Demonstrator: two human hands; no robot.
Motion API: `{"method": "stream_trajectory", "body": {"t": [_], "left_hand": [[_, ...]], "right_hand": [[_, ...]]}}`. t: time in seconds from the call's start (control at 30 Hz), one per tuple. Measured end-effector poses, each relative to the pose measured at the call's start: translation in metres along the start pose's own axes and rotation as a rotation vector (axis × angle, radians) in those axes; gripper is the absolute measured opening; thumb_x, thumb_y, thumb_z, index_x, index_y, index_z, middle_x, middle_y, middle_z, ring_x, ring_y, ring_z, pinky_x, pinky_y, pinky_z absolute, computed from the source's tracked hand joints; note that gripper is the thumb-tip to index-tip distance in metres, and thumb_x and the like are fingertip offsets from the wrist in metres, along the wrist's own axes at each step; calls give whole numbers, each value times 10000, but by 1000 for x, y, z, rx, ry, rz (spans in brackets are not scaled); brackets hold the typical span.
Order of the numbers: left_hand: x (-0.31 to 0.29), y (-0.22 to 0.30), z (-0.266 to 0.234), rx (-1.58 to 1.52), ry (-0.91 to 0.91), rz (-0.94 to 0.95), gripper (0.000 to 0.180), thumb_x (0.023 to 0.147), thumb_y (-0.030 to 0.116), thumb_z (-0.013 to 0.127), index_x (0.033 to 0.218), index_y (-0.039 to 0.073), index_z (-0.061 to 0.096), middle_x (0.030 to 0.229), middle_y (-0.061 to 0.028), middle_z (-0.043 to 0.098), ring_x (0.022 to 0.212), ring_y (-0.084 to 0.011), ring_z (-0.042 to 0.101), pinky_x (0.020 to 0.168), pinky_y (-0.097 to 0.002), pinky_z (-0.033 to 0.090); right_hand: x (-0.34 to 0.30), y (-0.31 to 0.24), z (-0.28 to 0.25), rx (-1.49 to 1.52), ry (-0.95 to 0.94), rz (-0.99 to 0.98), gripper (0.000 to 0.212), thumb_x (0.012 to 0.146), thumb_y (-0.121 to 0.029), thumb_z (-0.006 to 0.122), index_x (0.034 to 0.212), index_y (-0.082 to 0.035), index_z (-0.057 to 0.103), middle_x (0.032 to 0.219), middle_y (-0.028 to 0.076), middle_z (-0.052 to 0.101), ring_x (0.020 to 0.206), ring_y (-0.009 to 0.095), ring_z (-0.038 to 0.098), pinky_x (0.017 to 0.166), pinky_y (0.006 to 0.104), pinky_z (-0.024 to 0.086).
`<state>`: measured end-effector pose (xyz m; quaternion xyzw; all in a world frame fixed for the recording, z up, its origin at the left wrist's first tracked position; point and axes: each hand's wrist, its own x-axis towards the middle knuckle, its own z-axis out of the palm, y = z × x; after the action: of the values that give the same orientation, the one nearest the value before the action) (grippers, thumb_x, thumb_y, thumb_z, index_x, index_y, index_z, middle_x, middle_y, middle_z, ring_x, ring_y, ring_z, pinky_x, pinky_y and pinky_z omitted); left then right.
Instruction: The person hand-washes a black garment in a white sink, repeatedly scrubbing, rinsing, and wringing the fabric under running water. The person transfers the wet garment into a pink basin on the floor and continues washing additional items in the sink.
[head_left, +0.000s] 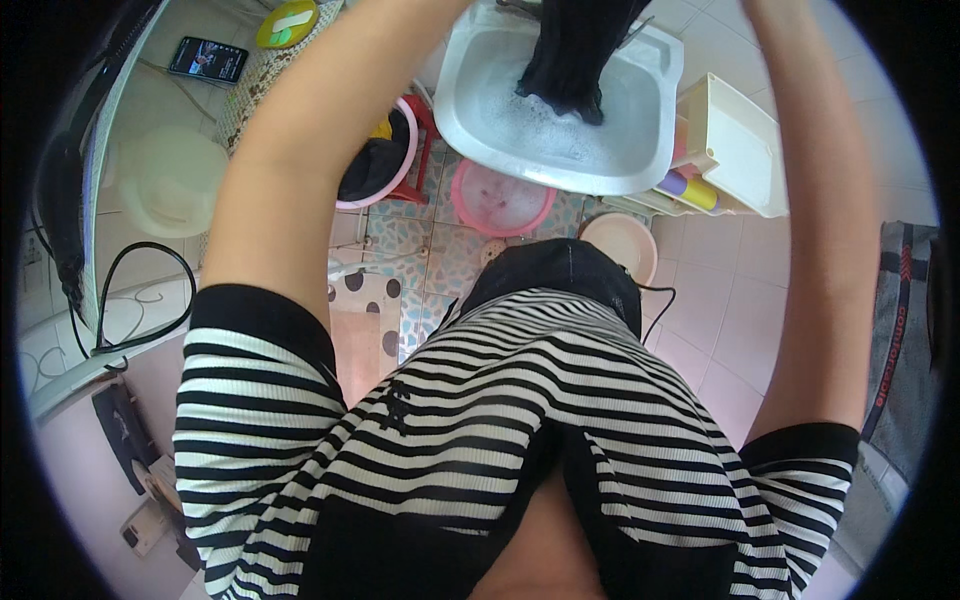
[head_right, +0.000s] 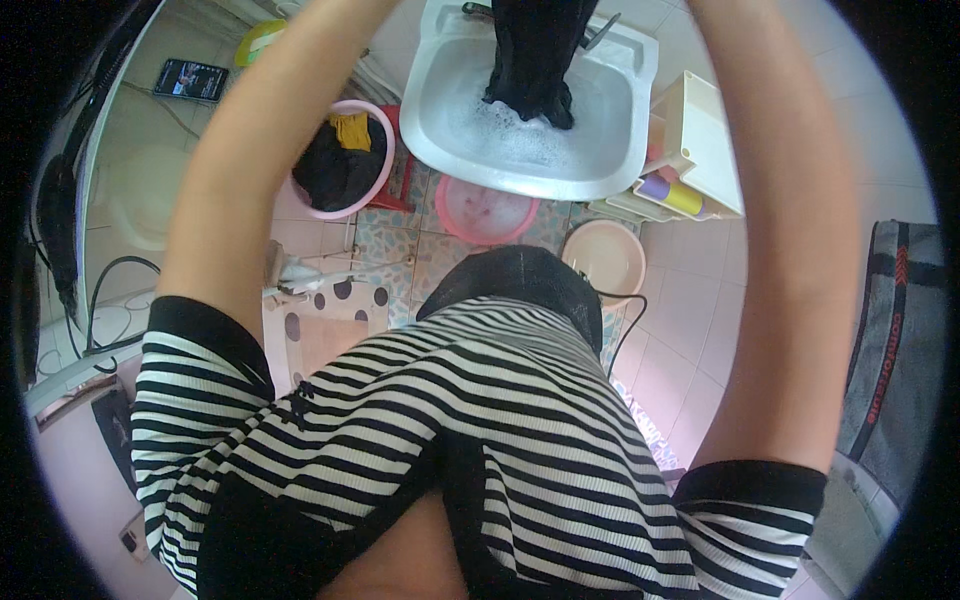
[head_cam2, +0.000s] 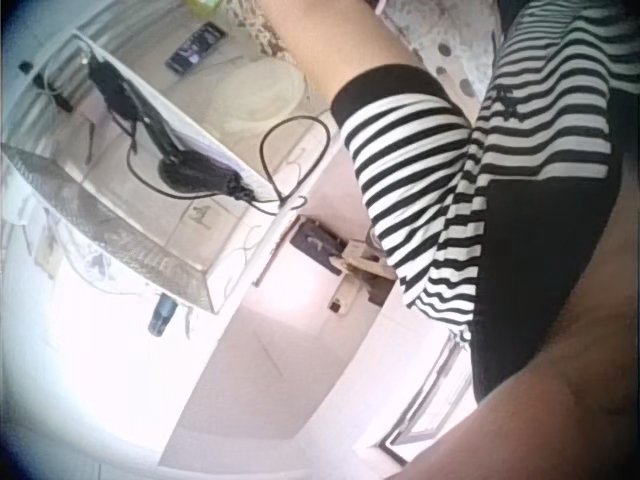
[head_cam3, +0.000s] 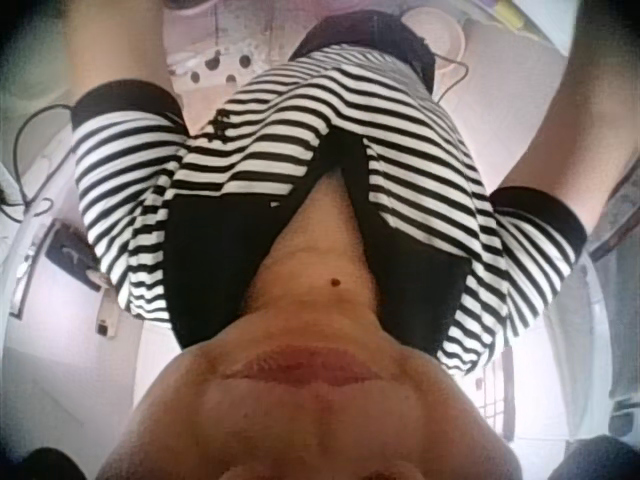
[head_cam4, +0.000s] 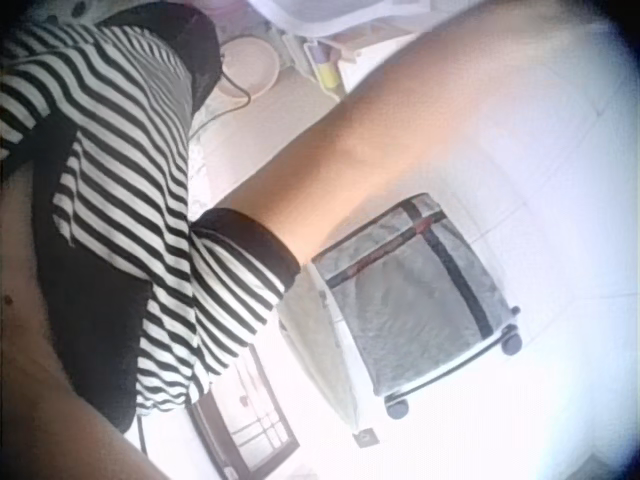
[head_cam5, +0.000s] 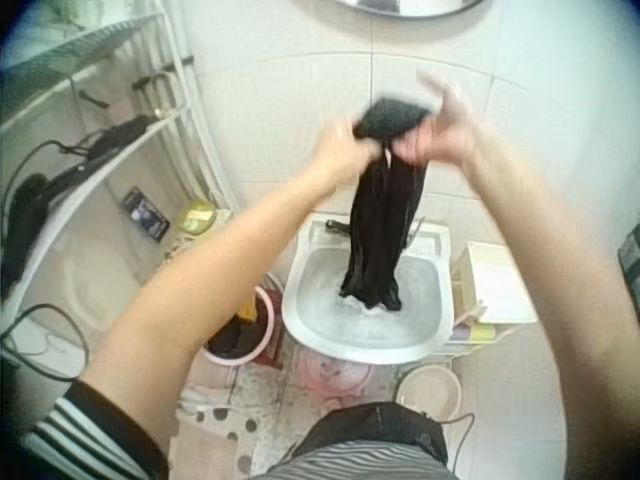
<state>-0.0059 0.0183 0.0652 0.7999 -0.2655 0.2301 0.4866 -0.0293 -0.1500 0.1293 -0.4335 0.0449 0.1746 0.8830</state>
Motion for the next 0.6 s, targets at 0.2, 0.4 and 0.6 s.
{"method": "stream_trajectory", "body": {"t": [0.2, 0.4, 0.6], "left_hand": [[-109, -80, 45, 292, -388, -238, 451, 625, 248, 745, 1013, 47, 636, 894, -175, 665, 846, -320, 638, 778, -388, 492], [-84, -81, 47, 251, -379, -308, 432, 670, 260, 721, 1036, 46, 636, 956, -187, 653, 932, -295, 625, 842, -378, 473], [26, 20, -23, -58, -4, -53, 345, 678, 117, 650, 973, -58, 615, 875, -196, 661, 848, -257, 643, 770, -339, 498]], "right_hand": [[60, 132, -123, 117, 247, 420, 386, 882, -360, 537, 1098, -41, 517, 1072, 157, 596, 974, 320, 577, 835, 484, 447], [28, 92, -65, 130, 423, 284, 657, 869, -405, 572, 1289, 53, 358, 1262, 250, 453, 1176, 372, 447, 1025, 512, 319], [-13, -38, 25, 3, -226, 88, 801, 808, -554, 573, 1253, 72, 347, 1180, 227, 483, 1005, 316, 515, 890, 454, 416]]}}
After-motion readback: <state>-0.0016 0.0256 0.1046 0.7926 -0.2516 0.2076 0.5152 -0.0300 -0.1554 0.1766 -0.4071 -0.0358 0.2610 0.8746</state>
